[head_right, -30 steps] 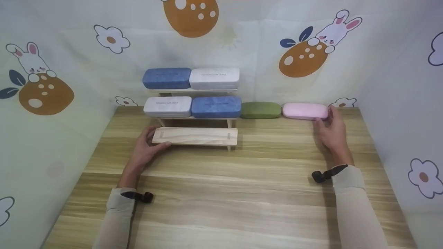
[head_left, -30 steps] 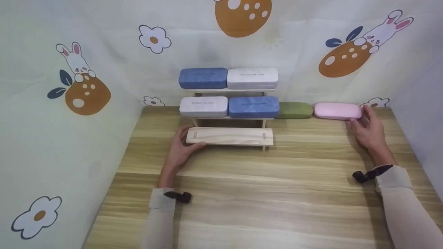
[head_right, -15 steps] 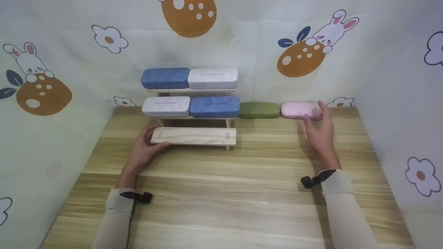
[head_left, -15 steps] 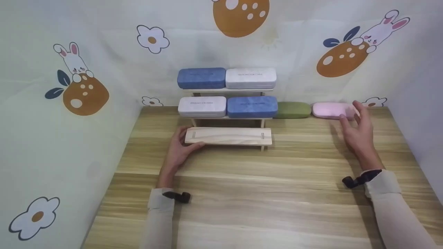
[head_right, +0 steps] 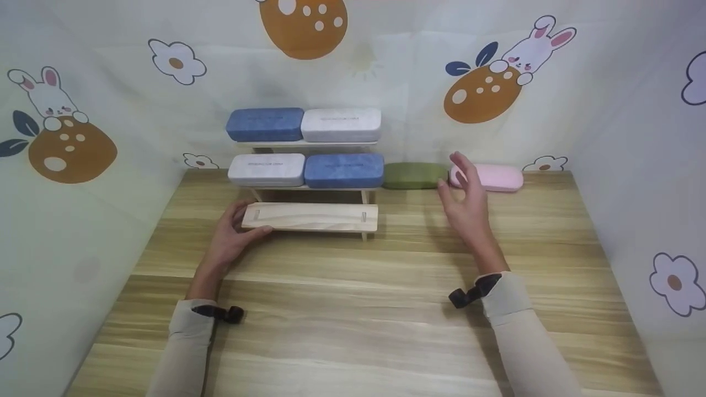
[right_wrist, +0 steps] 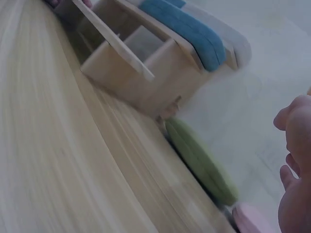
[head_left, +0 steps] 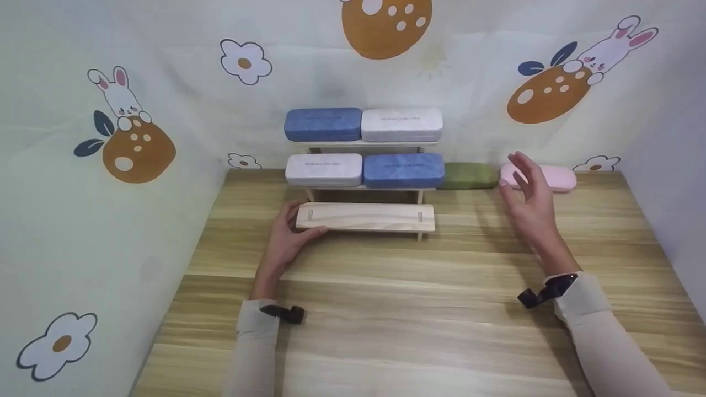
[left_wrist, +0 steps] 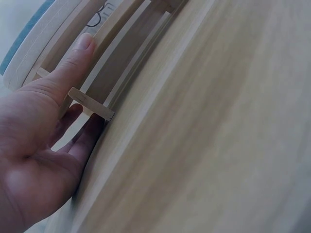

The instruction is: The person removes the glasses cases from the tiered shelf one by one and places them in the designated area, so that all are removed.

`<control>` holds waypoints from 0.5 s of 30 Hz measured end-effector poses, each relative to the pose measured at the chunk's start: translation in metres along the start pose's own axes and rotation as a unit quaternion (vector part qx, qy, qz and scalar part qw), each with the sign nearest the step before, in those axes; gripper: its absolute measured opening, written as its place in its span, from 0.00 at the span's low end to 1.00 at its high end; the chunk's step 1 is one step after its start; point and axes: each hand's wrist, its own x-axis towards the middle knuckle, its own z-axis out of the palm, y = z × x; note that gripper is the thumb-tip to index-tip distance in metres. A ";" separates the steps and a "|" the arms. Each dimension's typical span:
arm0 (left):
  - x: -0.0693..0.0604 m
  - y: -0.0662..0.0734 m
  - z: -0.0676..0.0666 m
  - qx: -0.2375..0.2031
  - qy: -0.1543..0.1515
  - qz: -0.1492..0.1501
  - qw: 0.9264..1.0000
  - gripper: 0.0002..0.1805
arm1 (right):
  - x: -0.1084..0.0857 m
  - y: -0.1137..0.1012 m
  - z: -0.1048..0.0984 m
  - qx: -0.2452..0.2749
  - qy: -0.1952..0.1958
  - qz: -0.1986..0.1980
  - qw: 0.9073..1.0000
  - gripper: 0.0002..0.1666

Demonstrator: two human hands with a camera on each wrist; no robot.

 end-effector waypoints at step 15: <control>0.001 -0.001 0.000 -0.007 -0.004 0.016 1.000 0.52 | -0.005 -0.017 0.068 0.065 -0.071 -0.031 0.995 0.41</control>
